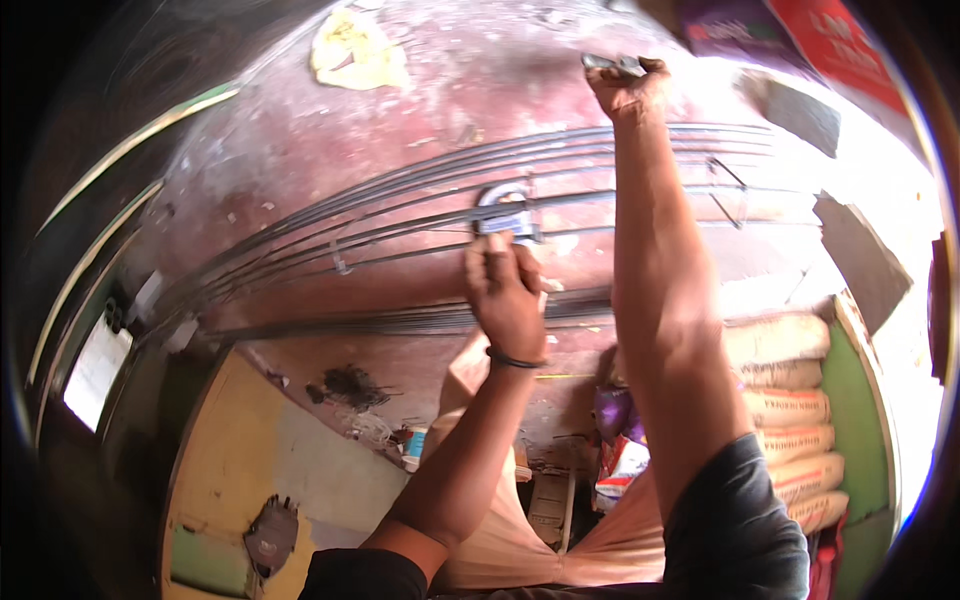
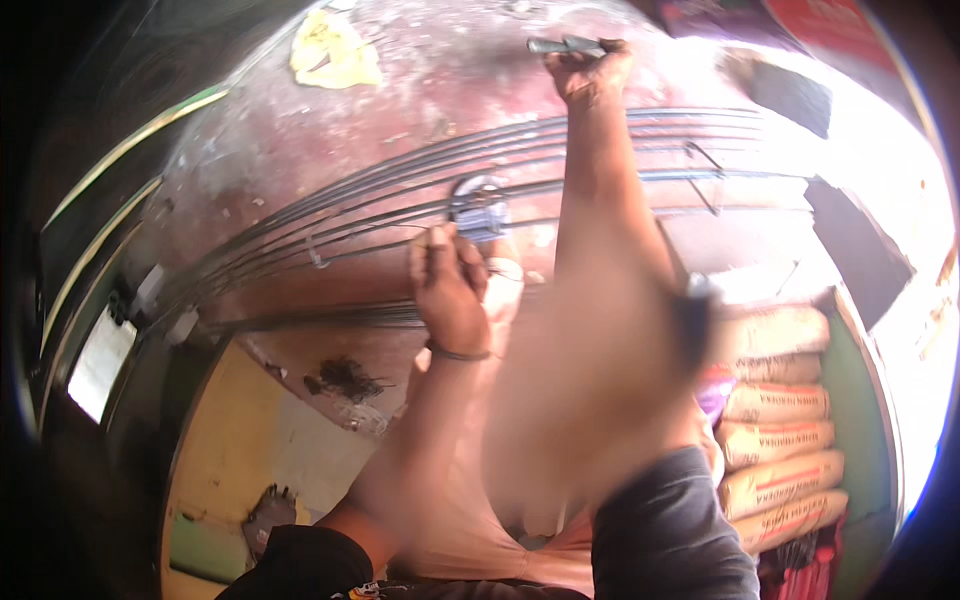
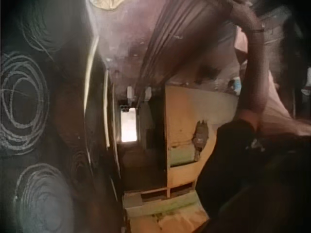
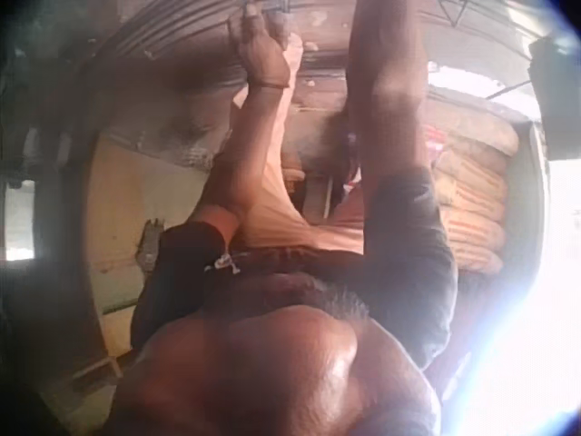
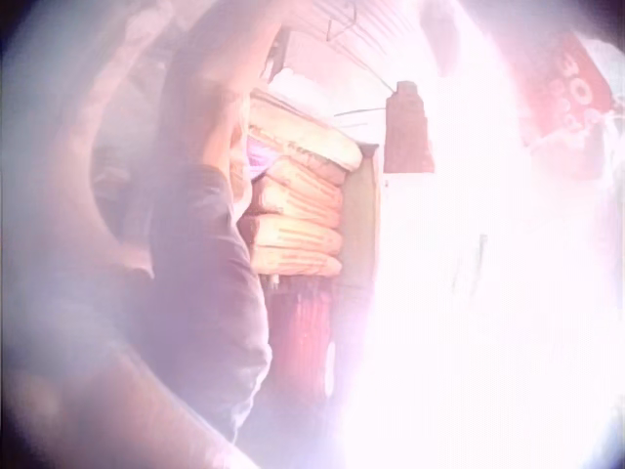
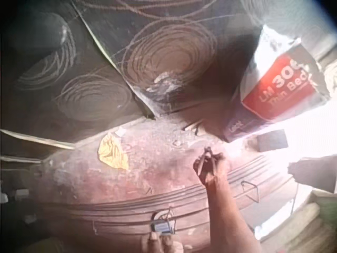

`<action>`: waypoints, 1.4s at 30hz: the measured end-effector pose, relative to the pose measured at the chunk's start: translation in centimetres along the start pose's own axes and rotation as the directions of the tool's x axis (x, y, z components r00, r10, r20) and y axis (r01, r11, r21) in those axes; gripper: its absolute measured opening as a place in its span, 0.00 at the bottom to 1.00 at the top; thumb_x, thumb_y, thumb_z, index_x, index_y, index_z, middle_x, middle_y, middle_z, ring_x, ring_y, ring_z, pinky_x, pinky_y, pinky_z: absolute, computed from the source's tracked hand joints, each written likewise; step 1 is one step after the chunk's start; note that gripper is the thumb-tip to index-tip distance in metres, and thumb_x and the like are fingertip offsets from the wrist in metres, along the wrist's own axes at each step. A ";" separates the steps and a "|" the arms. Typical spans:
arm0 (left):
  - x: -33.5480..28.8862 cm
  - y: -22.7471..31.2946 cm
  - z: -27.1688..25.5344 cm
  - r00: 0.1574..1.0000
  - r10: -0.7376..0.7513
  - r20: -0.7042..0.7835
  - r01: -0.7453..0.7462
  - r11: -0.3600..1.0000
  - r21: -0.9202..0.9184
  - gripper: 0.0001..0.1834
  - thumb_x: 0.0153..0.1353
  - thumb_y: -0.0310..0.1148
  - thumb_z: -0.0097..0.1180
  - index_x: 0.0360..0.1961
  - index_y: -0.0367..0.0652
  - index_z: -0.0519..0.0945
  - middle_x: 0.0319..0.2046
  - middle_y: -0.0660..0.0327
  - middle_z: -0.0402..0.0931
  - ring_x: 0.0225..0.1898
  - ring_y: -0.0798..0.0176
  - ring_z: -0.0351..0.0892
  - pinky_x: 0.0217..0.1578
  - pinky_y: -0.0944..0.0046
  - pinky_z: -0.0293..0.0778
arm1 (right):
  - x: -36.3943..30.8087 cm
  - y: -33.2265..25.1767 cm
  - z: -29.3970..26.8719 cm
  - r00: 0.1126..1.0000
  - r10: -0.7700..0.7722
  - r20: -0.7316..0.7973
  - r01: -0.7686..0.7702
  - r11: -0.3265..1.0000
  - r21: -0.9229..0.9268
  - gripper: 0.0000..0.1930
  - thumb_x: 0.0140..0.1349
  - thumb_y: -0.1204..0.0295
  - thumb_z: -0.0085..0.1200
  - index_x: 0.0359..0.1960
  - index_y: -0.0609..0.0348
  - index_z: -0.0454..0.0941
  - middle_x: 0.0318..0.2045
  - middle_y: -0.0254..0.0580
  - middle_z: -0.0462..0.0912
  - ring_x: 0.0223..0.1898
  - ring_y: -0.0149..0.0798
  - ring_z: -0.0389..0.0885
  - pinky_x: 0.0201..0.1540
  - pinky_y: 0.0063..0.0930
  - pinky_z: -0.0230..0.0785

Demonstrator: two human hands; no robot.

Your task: The person assembles a metal rebar cage by tying vertical rods to horizontal circular hoops using wire and pliers.

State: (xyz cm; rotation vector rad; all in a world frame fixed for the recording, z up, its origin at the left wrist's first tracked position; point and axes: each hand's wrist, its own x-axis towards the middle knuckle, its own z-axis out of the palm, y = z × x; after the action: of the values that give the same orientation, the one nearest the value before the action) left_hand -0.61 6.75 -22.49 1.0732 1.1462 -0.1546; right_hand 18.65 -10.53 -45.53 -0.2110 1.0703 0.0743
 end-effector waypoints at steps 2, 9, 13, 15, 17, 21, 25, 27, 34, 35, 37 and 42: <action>1.4 0.2 -1.8 0.998 0.046 0.036 -0.048 0.998 0.050 0.11 0.72 0.39 0.44 0.43 0.44 0.71 0.23 0.64 0.73 0.17 0.75 0.66 0.15 0.75 0.61 | -7.1 0.8 1.2 0.944 0.158 0.289 -0.162 0.987 -0.009 0.19 0.57 0.64 0.37 0.41 0.69 0.69 0.35 0.58 0.75 0.33 0.49 0.73 0.34 0.44 0.67; -0.4 -4.1 1.7 0.961 -0.169 0.219 0.096 0.946 0.310 0.17 0.71 0.41 0.48 0.53 0.41 0.76 0.41 0.64 0.77 0.40 0.71 0.76 0.39 0.71 0.73 | -31.4 -10.1 -2.1 0.889 0.342 0.304 -0.094 0.786 -0.611 0.31 0.59 0.65 0.57 0.64 0.57 0.62 0.31 0.41 0.74 0.19 0.30 0.66 0.23 0.20 0.63; -0.6 -6.3 3.3 0.983 -0.148 0.105 0.107 0.940 0.324 0.18 0.71 0.36 0.48 0.56 0.38 0.74 0.41 0.64 0.76 0.37 0.73 0.72 0.40 0.70 0.71 | -34.2 -13.9 -5.8 0.931 0.350 0.101 -0.003 0.284 -0.959 0.32 0.59 0.65 0.57 0.64 0.59 0.62 0.34 0.43 0.74 0.23 0.32 0.67 0.27 0.23 0.64; 0.2 -7.6 3.5 0.999 -0.032 0.034 0.022 0.967 0.255 0.12 0.70 0.34 0.50 0.47 0.38 0.77 0.37 0.66 0.75 0.34 0.73 0.72 0.39 0.73 0.69 | -33.8 -15.0 -6.9 0.937 0.335 0.101 0.068 0.107 -0.992 0.32 0.59 0.65 0.57 0.64 0.60 0.62 0.36 0.43 0.74 0.25 0.33 0.67 0.30 0.24 0.64; 0.3 -8.3 3.8 0.999 -0.033 -0.004 0.033 0.973 0.230 0.09 0.70 0.33 0.50 0.43 0.38 0.77 0.41 0.63 0.76 0.40 0.72 0.73 0.45 0.70 0.70 | -32.8 -16.7 -7.8 0.948 0.295 0.117 0.122 0.001 -0.993 0.32 0.59 0.65 0.57 0.64 0.61 0.62 0.37 0.44 0.74 0.28 0.34 0.68 0.32 0.25 0.64; 0.7 -9.0 3.9 0.999 0.011 -0.030 -0.004 0.975 0.221 0.15 0.70 0.32 0.48 0.52 0.33 0.71 0.55 0.49 0.74 0.60 0.54 0.71 0.64 0.55 0.62 | -31.3 -18.9 -9.5 0.968 0.164 0.191 0.212 -0.116 -0.970 0.32 0.59 0.65 0.57 0.64 0.63 0.62 0.40 0.46 0.73 0.32 0.36 0.69 0.36 0.27 0.64; 0.9 -9.3 3.5 0.998 0.058 -0.021 -0.053 0.978 0.202 0.15 0.70 0.33 0.47 0.52 0.34 0.69 0.56 0.48 0.73 0.61 0.52 0.69 0.64 0.53 0.61 | -31.0 -19.3 -11.4 0.963 0.011 0.268 0.266 -0.161 -0.950 0.32 0.60 0.66 0.57 0.64 0.64 0.62 0.44 0.48 0.73 0.36 0.38 0.70 0.41 0.29 0.65; 0.8 -9.6 3.9 0.999 0.045 -0.002 -0.043 0.964 0.264 0.15 0.70 0.33 0.47 0.51 0.34 0.69 0.56 0.47 0.73 0.60 0.52 0.70 0.64 0.52 0.61 | -31.9 -19.7 -12.7 0.953 -0.078 0.294 0.274 -0.194 -0.942 0.32 0.60 0.66 0.57 0.64 0.65 0.62 0.45 0.48 0.73 0.38 0.39 0.71 0.43 0.30 0.65; -3.3 -9.5 6.0 0.962 0.256 -0.091 -0.177 0.846 0.502 0.09 0.68 0.29 0.46 0.45 0.38 0.76 0.38 0.62 0.76 0.36 0.68 0.73 0.38 0.68 0.71 | -39.7 -16.3 -18.9 0.856 -0.444 0.265 0.158 -0.264 -0.952 0.32 0.60 0.66 0.57 0.64 0.68 0.62 0.51 0.51 0.73 0.45 0.42 0.73 0.51 0.34 0.66; -5.1 -9.0 8.2 0.976 0.191 -0.101 -0.118 0.864 0.489 0.10 0.68 0.27 0.45 0.46 0.37 0.76 0.35 0.62 0.76 0.35 0.69 0.72 0.37 0.68 0.70 | -39.6 -15.8 -20.0 0.785 -0.578 0.221 0.092 -0.244 -0.965 0.32 0.60 0.66 0.57 0.64 0.68 0.62 0.51 0.52 0.72 0.46 0.42 0.73 0.52 0.35 0.66; -5.2 -11.1 7.9 0.961 0.243 0.130 -0.274 0.803 0.530 0.10 0.70 0.30 0.46 0.44 0.37 0.76 0.34 0.63 0.75 0.34 0.70 0.71 0.38 0.69 0.69 | -35.4 -15.3 -22.5 0.506 -0.860 -0.060 0.108 0.132 -0.985 0.32 0.61 0.66 0.57 0.63 0.70 0.62 0.52 0.54 0.73 0.48 0.45 0.74 0.54 0.36 0.65; -5.5 -13.9 7.1 0.943 0.059 0.328 -0.238 0.807 0.541 0.09 0.70 0.32 0.49 0.42 0.37 0.78 0.34 0.63 0.76 0.34 0.72 0.73 0.38 0.71 0.71 | -27.6 -17.5 -22.9 0.283 -0.886 -0.367 -0.130 0.344 -0.930 0.35 0.61 0.60 0.57 0.63 0.74 0.60 0.54 0.72 0.67 0.57 0.58 0.67 0.61 0.40 0.59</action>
State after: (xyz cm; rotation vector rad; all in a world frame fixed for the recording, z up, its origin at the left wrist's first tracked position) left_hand -6.72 -8.09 -26.62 1.6127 0.7412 -0.5486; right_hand -11.51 -31.23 -29.54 -1.7840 1.9696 -0.0971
